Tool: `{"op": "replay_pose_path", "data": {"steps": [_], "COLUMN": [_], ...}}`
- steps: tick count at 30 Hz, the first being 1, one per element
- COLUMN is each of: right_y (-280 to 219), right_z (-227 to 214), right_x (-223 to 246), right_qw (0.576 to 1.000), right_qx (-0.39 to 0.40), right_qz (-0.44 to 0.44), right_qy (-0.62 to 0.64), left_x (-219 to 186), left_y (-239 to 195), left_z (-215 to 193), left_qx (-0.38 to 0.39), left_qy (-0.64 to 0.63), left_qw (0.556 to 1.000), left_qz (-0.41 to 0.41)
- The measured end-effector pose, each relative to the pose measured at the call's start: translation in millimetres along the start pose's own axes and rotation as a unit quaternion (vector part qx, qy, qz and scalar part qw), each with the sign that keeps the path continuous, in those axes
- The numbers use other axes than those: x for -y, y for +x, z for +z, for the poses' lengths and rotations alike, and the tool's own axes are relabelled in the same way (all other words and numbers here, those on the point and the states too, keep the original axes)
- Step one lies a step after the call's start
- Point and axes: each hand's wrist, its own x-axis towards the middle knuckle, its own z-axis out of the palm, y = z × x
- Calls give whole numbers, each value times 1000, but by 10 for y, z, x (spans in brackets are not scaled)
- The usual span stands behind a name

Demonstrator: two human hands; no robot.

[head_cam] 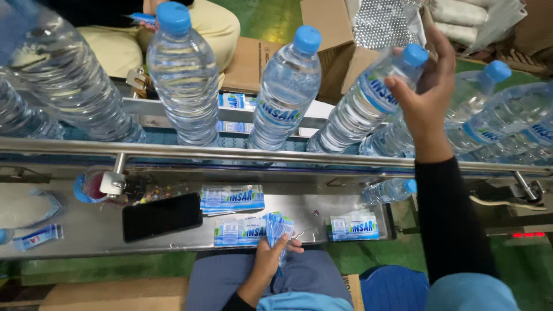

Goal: The person sits at a workstation and applies labels to water bottles moving on a conveyor belt. They pick up a label, place it on a bottle, and smooth it down, repeating the process for multiple bottles.

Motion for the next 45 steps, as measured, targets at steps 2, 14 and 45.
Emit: {"op": "replay_pose_path", "data": {"steps": [2,14,45], "right_y": [-176,-624,-2965], "right_z": [27,-238,1771], "right_x": [-121,-321,444], "right_qw": [996,983,952], "right_qx": [-61,-116,23], "right_qz": [32,111,296], "right_qy": [49,-86,76], "left_x": [-110,15,110], "left_y": [-49,0,47], "left_z": [40,-6,44], "left_qx": [-11,-24,-252], "left_qy": [8,0,-162], "left_qw": [1000,1000,954], "left_qz": [-8,8,9]}}
